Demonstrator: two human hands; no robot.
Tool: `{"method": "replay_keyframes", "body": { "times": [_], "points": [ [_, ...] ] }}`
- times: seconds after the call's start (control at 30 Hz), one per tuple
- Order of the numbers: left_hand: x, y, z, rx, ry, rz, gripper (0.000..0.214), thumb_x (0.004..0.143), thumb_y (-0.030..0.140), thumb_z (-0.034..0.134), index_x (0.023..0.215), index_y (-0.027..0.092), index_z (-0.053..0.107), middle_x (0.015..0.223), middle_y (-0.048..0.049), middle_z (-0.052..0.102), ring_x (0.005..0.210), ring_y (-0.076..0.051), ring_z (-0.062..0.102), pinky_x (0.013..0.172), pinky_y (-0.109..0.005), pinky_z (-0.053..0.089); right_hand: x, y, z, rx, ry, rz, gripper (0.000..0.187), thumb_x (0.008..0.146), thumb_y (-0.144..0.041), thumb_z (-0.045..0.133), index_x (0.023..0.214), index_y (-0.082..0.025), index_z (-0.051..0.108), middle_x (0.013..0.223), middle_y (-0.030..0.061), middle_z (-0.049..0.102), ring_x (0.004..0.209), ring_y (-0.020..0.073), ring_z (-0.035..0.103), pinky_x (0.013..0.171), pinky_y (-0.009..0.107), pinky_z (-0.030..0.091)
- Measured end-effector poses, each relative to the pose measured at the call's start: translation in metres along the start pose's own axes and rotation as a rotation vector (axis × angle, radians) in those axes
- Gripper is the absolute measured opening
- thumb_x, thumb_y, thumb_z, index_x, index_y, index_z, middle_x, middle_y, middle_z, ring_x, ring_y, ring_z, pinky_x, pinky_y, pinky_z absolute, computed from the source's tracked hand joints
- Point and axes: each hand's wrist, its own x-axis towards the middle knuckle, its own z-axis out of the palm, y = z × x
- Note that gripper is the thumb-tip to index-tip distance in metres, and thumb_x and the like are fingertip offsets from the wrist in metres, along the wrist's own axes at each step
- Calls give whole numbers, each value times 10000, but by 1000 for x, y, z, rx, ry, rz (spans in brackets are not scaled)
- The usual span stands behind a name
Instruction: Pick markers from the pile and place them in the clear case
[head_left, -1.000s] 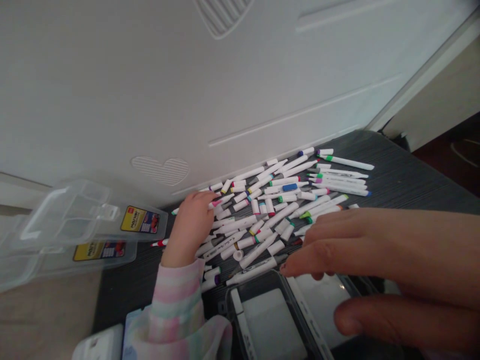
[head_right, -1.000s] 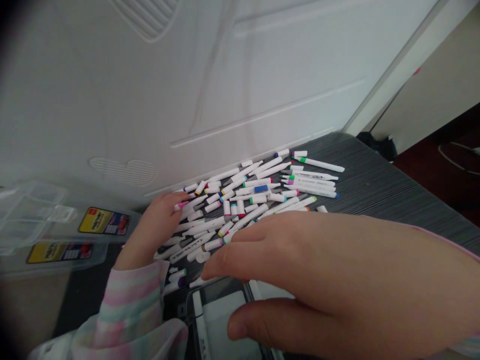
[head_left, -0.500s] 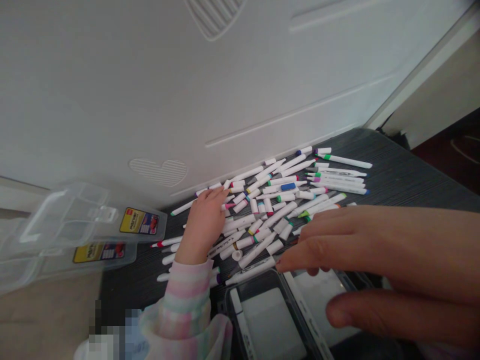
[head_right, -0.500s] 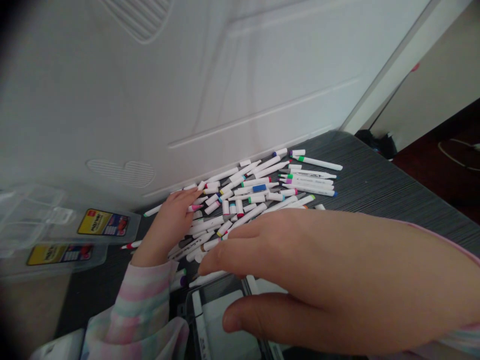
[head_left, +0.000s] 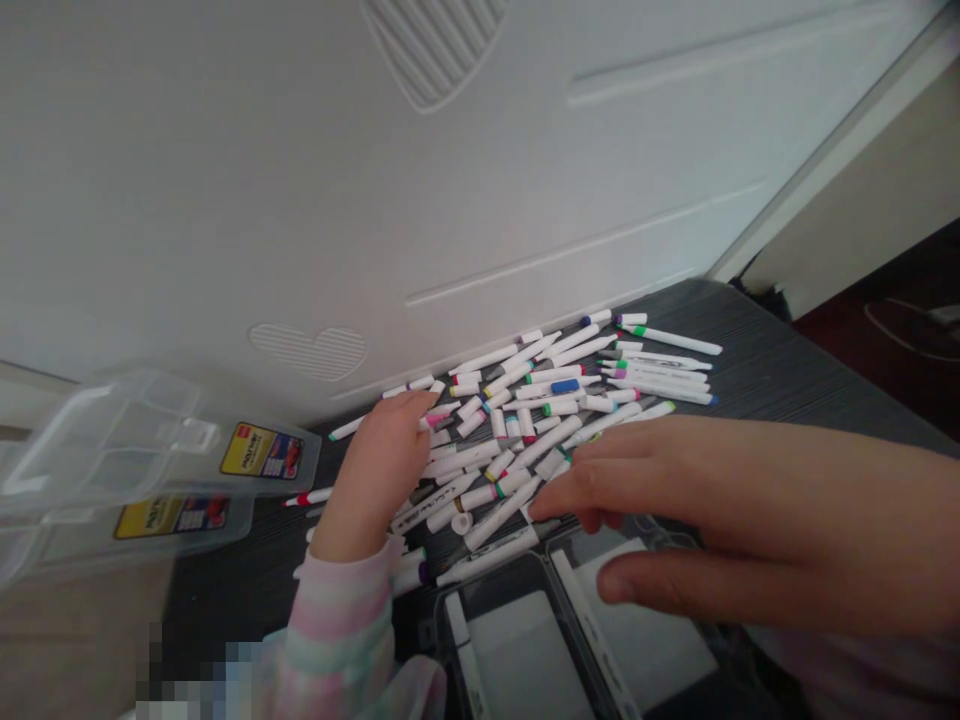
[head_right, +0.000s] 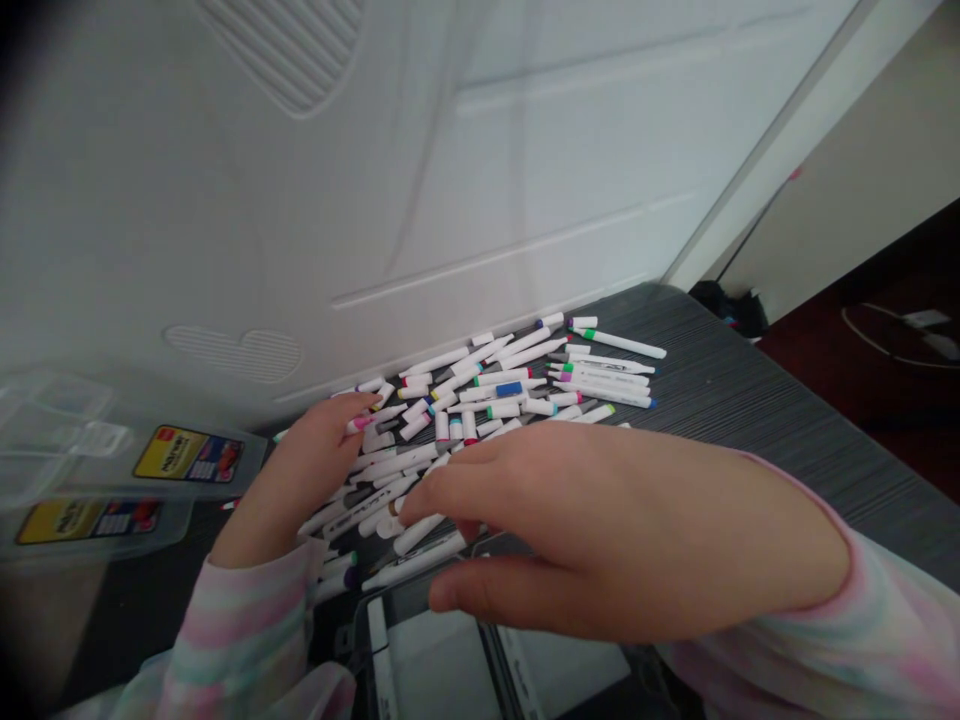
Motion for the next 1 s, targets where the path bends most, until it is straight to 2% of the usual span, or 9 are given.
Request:
{"method": "replay_keyframes", "body": {
  "times": [0.1,0.23,0.4,0.57,0.7,0.77,0.83,0.87,1.0],
  "points": [
    [0,11,3,-46,-32,115,442,747,68,341,1144,152,518,1175,-68,533,1089,-180,457,978,-346,336,4,-4,-1,-11,-121,-19,301,797,-366,474,1084,-303,537,951,-46,625,840,104,575,707,198,439],
    [1,22,8,-18,-102,206,413,750,66,364,1102,174,552,1161,-62,540,1082,-200,453,961,-350,346,7,-5,-1,32,-143,-21,276,789,-319,498,1048,-260,569,933,-4,631,852,127,572,706,208,426],
    [2,20,6,16,-149,167,383,756,75,362,1063,158,575,1098,-76,572,1032,-211,484,927,-355,367,10,-4,-2,52,-182,0,280,791,-312,497,1051,-241,570,908,6,632,839,125,570,704,204,418],
    [0,15,3,-20,-161,116,373,765,86,337,1039,154,581,1069,-73,586,1012,-200,499,920,-346,369,11,0,-4,53,-153,33,315,803,-313,477,1100,-228,538,932,17,626,830,132,570,723,225,418],
    [-2,16,-2,-34,-132,66,361,773,103,327,1034,156,571,1071,-67,581,1005,-192,504,913,-329,374,20,23,0,28,-3,59,328,814,-360,442,1090,-210,537,1008,33,602,907,144,550,787,260,413],
    [-3,16,-4,-27,-107,38,358,776,107,324,1034,151,568,1065,-75,581,999,-196,509,904,-331,380,29,44,5,-17,180,128,352,813,-364,434,1117,-204,512,1092,46,565,1017,156,504,876,291,378],
    [-4,15,-6,-27,-89,24,360,776,105,325,1041,142,565,1070,-90,578,1006,-201,508,906,-337,379,41,67,11,-86,379,255,363,819,-355,410,1122,-176,501,1116,68,549,1053,162,483,895,296,367],
    [-5,15,-6,-29,-85,18,364,773,99,327,1046,140,563,1075,-95,576,1010,-201,508,910,-339,377,47,78,15,-117,427,329,366,820,-353,400,1112,-161,509,1124,81,545,1059,171,479,893,300,369],
    [-6,14,-8,-39,-89,-8,386,761,82,331,1071,150,550,1091,-87,571,1023,-193,506,919,-329,372,69,101,34,-298,378,520,395,814,-372,374,1098,-147,532,1125,112,555,1069,227,476,923,394,322]
  ]
}}
